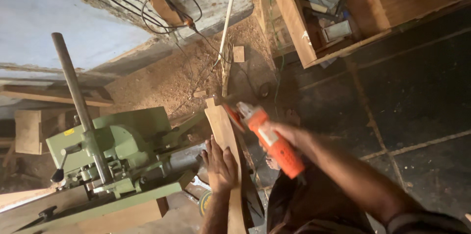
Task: The person sands a curved wooden furniture piece using a handheld power sander, holding the wood with one hand and guiding the sander along the edges and surfaces with the other.
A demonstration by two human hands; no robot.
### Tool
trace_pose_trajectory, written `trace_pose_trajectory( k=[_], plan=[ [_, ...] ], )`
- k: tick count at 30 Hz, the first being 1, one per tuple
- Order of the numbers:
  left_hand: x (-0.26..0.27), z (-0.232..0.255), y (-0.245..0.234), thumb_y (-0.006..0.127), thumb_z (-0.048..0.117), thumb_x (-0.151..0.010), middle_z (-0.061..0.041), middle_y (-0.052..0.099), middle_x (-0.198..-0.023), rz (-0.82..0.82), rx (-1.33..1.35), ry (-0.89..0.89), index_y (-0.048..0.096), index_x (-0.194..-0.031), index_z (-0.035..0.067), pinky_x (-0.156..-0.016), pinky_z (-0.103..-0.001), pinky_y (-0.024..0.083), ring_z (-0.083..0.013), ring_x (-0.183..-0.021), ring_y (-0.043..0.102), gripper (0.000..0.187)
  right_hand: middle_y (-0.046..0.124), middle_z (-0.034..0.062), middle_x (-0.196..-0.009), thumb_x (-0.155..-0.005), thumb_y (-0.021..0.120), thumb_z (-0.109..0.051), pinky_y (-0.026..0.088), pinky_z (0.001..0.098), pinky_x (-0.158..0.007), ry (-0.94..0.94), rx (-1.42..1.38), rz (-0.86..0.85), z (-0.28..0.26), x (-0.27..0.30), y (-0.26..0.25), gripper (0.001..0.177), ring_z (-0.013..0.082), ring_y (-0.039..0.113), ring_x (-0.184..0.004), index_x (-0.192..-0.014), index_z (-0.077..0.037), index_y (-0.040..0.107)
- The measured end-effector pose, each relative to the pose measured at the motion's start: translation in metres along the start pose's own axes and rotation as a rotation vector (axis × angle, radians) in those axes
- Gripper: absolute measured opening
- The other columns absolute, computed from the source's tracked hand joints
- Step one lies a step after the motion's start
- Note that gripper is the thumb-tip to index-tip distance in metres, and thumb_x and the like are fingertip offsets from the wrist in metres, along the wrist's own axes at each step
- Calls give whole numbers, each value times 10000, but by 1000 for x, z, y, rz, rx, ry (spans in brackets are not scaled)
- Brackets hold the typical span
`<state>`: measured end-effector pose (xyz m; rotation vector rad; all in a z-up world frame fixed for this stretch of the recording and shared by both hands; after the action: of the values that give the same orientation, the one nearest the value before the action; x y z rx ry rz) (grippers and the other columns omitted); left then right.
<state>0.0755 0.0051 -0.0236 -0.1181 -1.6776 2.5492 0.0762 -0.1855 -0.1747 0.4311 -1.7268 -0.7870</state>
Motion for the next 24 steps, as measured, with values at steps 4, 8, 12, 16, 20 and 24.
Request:
trace_pose_trajectory(
  k=[4, 8, 12, 16, 20, 24],
  plan=[
    [-3, -4, 1, 392, 317, -1051, -329, 423, -1530, -31, 72, -94, 357, -1484, -132, -1178, -669, 212, -529, -1465, 330, 625, 722, 145, -885, -860, 687, -393, 613, 424, -652, -163, -46, -113, 36, 9, 13, 477, 257, 721, -718, -1175, -42, 611],
    [-3, -2, -1, 387, 310, -1059, -341, 416, -1533, -13, 79, -65, 354, -1492, -133, -1173, -669, 214, -532, -1463, 326, 621, 704, 122, -874, -834, 690, -381, 613, 431, -655, -218, -160, -81, 72, 20, 32, 480, 266, 714, -714, -1176, -56, 598],
    [-1, -1, -1, 384, 312, -1061, -332, 422, -1534, -7, 71, -63, 359, -1493, -127, -1173, -671, 224, -530, -1465, 333, 617, 694, 145, -857, -811, 699, -408, 609, 432, -640, -202, -112, 38, 83, 42, 24, 495, 281, 702, -695, -1141, -50, 611],
    [1, -3, -2, 401, 313, -1048, -313, 435, -1533, 21, 84, -71, 370, -1495, -118, -1161, -674, 230, -528, -1445, 349, 621, 703, 151, -860, -798, 706, -418, 616, 453, -645, -116, -152, 53, 72, 30, 11, 509, 287, 714, -713, -1114, -30, 617],
    [4, -1, -6, 424, 302, -1066, -301, 445, -1539, 87, 49, -22, 378, -1490, -106, -1173, -663, 250, -523, -1452, 371, 590, 712, 150, -868, -817, 708, -432, 616, 445, -652, -99, -57, 27, 30, 8, -7, 527, 280, 712, -716, -1136, -22, 624],
    [1, -6, -5, 438, 273, -1043, -301, 448, -1535, 55, 95, -71, 370, -1494, -115, -1157, -676, 238, -535, -1433, 369, 599, 722, 135, -874, -807, 689, -439, 622, 445, -664, -105, 61, 25, -3, -1, -6, 530, 267, 715, -724, -1147, -37, 630]
  ],
)
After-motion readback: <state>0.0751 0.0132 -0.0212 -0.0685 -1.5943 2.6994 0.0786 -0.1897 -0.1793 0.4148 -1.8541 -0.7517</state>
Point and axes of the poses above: each hand's wrist, its own x-axis away from the middle knuckle, its own y-axis out of the palm, z = x × y, the point moved 8 cm from there along -x, towards the middle knuckle
